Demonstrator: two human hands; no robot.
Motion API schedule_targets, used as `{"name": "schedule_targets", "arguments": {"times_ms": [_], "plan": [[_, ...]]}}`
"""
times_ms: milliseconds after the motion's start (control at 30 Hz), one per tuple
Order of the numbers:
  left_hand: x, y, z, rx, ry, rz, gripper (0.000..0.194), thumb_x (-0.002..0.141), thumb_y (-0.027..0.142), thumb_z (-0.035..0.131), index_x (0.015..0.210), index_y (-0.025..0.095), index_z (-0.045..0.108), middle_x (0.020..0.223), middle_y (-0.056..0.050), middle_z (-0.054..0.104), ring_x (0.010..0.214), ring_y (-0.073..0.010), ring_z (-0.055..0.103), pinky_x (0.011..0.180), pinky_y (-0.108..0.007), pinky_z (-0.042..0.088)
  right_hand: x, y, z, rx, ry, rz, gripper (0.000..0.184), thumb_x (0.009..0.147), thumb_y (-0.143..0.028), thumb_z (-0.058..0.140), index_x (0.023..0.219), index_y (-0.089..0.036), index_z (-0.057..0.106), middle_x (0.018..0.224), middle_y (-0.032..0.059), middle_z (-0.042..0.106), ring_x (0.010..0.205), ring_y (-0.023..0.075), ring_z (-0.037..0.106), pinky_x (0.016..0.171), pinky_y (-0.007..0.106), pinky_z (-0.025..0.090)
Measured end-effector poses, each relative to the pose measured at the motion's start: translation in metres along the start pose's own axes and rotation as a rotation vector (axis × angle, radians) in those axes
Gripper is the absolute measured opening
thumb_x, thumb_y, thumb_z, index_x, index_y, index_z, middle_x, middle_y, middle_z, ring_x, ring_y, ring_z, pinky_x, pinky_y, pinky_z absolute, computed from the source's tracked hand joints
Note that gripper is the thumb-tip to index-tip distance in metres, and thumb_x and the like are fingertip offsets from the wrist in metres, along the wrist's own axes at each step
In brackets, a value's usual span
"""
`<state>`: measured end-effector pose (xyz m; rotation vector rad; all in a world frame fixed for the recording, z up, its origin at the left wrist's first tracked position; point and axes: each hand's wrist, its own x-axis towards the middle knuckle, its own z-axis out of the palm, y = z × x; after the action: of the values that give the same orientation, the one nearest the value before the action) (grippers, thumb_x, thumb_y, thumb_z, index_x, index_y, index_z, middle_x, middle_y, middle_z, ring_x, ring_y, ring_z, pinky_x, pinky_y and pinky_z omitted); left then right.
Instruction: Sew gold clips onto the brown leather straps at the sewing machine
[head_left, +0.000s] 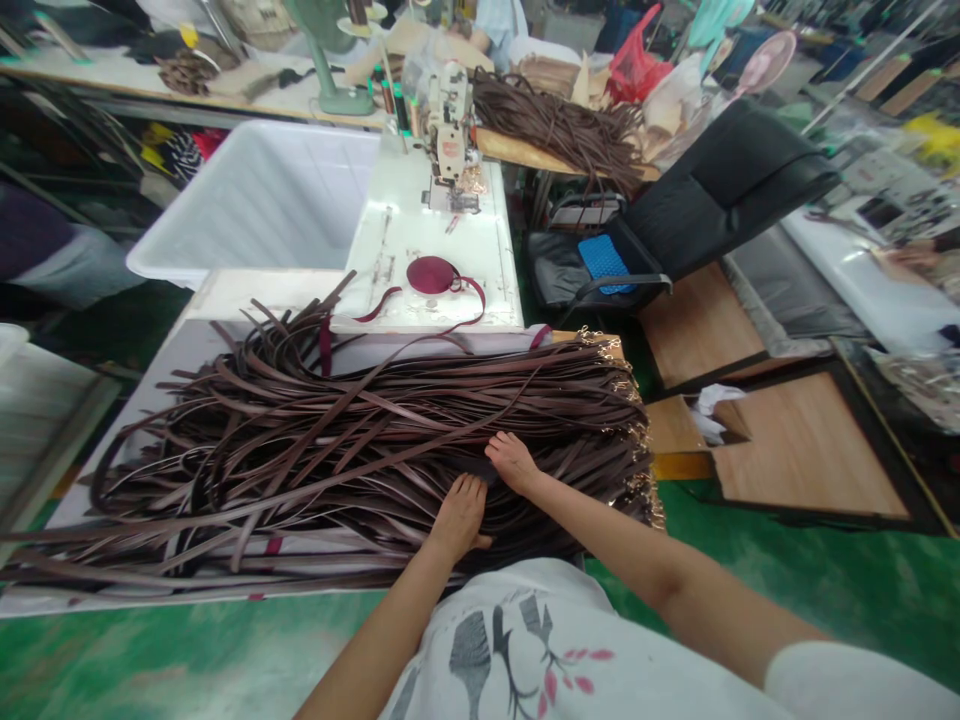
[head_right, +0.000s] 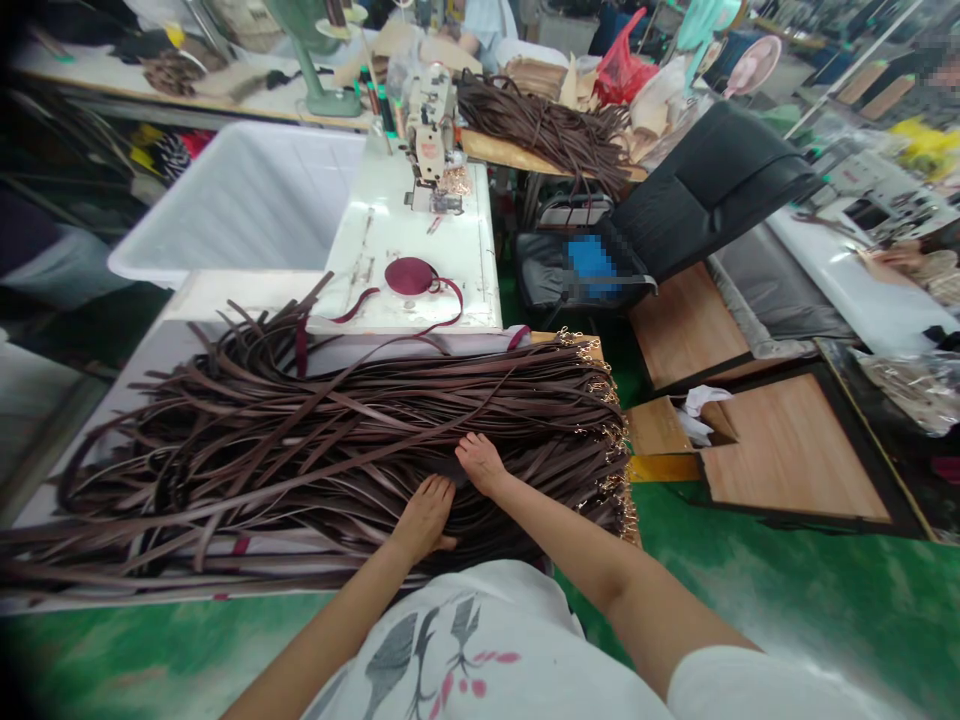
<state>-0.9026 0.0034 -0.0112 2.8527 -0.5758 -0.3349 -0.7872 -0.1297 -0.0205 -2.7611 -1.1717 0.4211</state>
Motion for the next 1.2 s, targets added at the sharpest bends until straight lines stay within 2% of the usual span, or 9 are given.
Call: {"name": "schedule_targets", "arguments": {"times_ms": [133, 267, 367, 467, 567, 667, 767, 933, 1200], "plan": [[-0.002, 0.0, 0.0, -0.007, 0.015, -0.01, 0.074, 0.07, 0.063, 0.06, 0.122, 0.012, 0.047, 0.13, -0.015, 0.045, 0.12, -0.0298, 0.041, 0.104, -0.051, 0.026, -0.01, 0.006, -0.002, 0.09, -0.024, 0.028, 0.018, 0.091, -0.029, 0.052, 0.099, -0.013, 0.059, 0.097, 0.0048, 0.06, 0.092, 0.018, 0.057, 0.08, 0.036, 0.048], [-0.003, 0.0, -0.002, -0.022, 0.036, 0.015, 0.094, 0.056, 0.062, 0.071, 0.129, 0.011, 0.04, 0.141, -0.017, 0.033, 0.131, -0.0333, 0.027, 0.111, -0.049, 0.015, -0.024, 0.01, -0.004, 0.182, -0.082, -0.06, 0.019, 0.09, -0.031, 0.054, 0.097, -0.014, 0.061, 0.095, 0.0038, 0.062, 0.09, 0.0165, 0.058, 0.079, 0.034, 0.048], [-0.002, -0.001, -0.003, -0.028, 0.041, 0.047, 0.099, 0.053, 0.061, 0.073, 0.131, 0.011, 0.039, 0.146, -0.018, 0.027, 0.135, -0.0341, 0.019, 0.111, -0.05, 0.014, -0.03, 0.01, -0.005, 0.198, -0.12, -0.11, 0.02, 0.089, -0.033, 0.057, 0.092, -0.014, 0.063, 0.091, 0.0027, 0.063, 0.085, 0.0153, 0.059, 0.076, 0.033, 0.048], [0.0, -0.002, 0.0, -0.03, 0.025, 0.054, 0.09, 0.054, 0.061, 0.073, 0.123, 0.01, 0.045, 0.136, -0.02, 0.04, 0.128, -0.034, 0.032, 0.108, -0.05, 0.021, -0.027, 0.01, -0.009, 0.153, -0.106, -0.1, 0.02, 0.089, -0.034, 0.056, 0.091, -0.015, 0.063, 0.089, 0.0023, 0.063, 0.083, 0.0151, 0.059, 0.074, 0.031, 0.048], [0.002, -0.002, 0.004, -0.028, 0.01, 0.043, 0.074, 0.064, 0.063, 0.066, 0.115, 0.012, 0.05, 0.123, -0.015, 0.05, 0.118, -0.0309, 0.043, 0.104, -0.052, 0.026, -0.013, 0.009, -0.014, 0.06, -0.022, -0.023, 0.018, 0.092, -0.028, 0.05, 0.098, -0.014, 0.06, 0.1, 0.0054, 0.06, 0.094, 0.0183, 0.056, 0.08, 0.036, 0.046], [0.001, -0.002, 0.007, -0.03, 0.009, 0.034, 0.072, 0.068, 0.064, 0.061, 0.118, 0.013, 0.049, 0.124, -0.014, 0.049, 0.119, -0.031, 0.041, 0.103, -0.053, 0.027, 0.002, 0.008, -0.016, -0.031, 0.046, 0.024, 0.016, 0.093, -0.018, 0.045, 0.102, -0.013, 0.057, 0.108, 0.0088, 0.056, 0.102, 0.0218, 0.051, 0.087, 0.04, 0.041], [-0.002, -0.001, 0.008, -0.044, 0.012, 0.032, 0.078, 0.068, 0.063, 0.063, 0.124, 0.012, 0.045, 0.124, -0.015, 0.048, 0.118, -0.0312, 0.042, 0.103, -0.053, 0.026, 0.007, 0.007, -0.015, -0.078, 0.048, -0.037, 0.016, 0.093, -0.012, 0.041, 0.097, -0.012, 0.057, 0.102, 0.0076, 0.056, 0.102, 0.0215, 0.049, 0.089, 0.04, 0.039], [-0.001, -0.002, 0.009, -0.062, 0.012, 0.02, 0.078, 0.071, 0.062, 0.06, 0.129, 0.012, 0.041, 0.126, -0.015, 0.047, 0.118, -0.0309, 0.043, 0.102, -0.053, 0.028, 0.0, 0.002, -0.01, -0.108, 0.023, -0.135, 0.013, 0.092, -0.014, 0.043, 0.096, -0.014, 0.056, 0.1, 0.0056, 0.056, 0.098, 0.0194, 0.05, 0.086, 0.036, 0.041], [0.002, -0.002, 0.003, -0.031, -0.013, 0.01, 0.063, 0.076, 0.06, 0.056, 0.119, 0.014, 0.049, 0.12, -0.012, 0.051, 0.115, -0.0284, 0.045, 0.1, -0.051, 0.03, 0.01, 0.002, -0.004, -0.083, -0.025, -0.061, 0.015, 0.091, -0.026, 0.052, 0.097, -0.014, 0.059, 0.101, 0.005, 0.058, 0.099, 0.0194, 0.054, 0.086, 0.039, 0.045]]}}
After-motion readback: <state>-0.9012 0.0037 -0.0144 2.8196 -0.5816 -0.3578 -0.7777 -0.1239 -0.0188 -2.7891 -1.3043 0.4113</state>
